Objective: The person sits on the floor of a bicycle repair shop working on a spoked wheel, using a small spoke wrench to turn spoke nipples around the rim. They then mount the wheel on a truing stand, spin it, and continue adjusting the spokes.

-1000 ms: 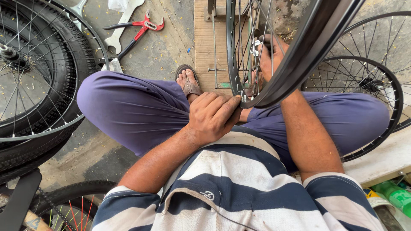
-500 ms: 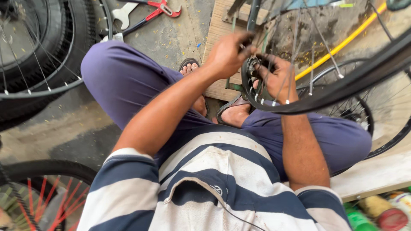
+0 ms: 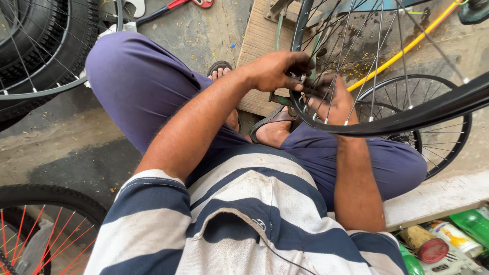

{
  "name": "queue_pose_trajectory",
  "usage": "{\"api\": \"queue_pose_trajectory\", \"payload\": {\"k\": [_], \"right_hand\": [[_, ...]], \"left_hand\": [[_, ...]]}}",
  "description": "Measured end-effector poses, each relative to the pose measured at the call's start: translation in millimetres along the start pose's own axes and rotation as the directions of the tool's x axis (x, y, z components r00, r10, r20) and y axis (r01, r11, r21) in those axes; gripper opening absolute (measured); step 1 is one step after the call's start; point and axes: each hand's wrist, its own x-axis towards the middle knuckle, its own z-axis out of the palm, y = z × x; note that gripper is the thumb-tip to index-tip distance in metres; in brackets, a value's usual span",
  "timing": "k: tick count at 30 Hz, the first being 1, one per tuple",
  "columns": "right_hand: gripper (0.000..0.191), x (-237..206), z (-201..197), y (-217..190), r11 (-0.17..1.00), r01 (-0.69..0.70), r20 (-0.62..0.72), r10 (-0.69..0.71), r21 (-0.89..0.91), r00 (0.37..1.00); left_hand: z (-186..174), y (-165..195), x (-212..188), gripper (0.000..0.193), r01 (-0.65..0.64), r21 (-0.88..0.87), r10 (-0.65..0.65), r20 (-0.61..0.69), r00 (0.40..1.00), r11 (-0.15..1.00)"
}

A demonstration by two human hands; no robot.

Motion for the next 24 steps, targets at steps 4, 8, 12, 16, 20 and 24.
{"api": "queue_pose_trajectory", "payload": {"k": [4,8,12,16,20,24], "right_hand": [[0.034,-23,15,-5,0.997,-0.022,-0.009,0.023,0.068,1.000],[0.027,-41,35,-9,0.921,0.083,-0.144,-0.147,-0.380,0.979],[0.026,-41,41,-10,0.831,0.198,-0.133,-0.308,-0.520,0.942],[0.028,-36,40,-6,0.900,0.103,-0.157,-0.184,-0.423,0.970],[0.025,-45,36,-4,0.960,0.144,-0.121,-0.177,-0.241,0.977],[0.028,-54,30,-3,0.957,0.104,-0.123,-0.142,-0.271,0.982]], "left_hand": [[2,2,-2,0.045,0.121,0.293,-0.129,0.009,0.992,0.948],[11,4,-1,0.052,0.064,0.379,-0.047,-0.055,0.997,0.923],[18,1,0,0.051,0.175,0.450,-0.152,-0.088,0.985,0.876],[19,0,-3,0.049,0.074,0.446,0.004,-0.171,0.985,0.892],[18,2,-4,0.048,0.093,0.362,-0.043,-0.144,0.989,0.927],[15,-2,-2,0.051,0.021,-0.205,-0.020,0.005,1.000,0.978]]}}
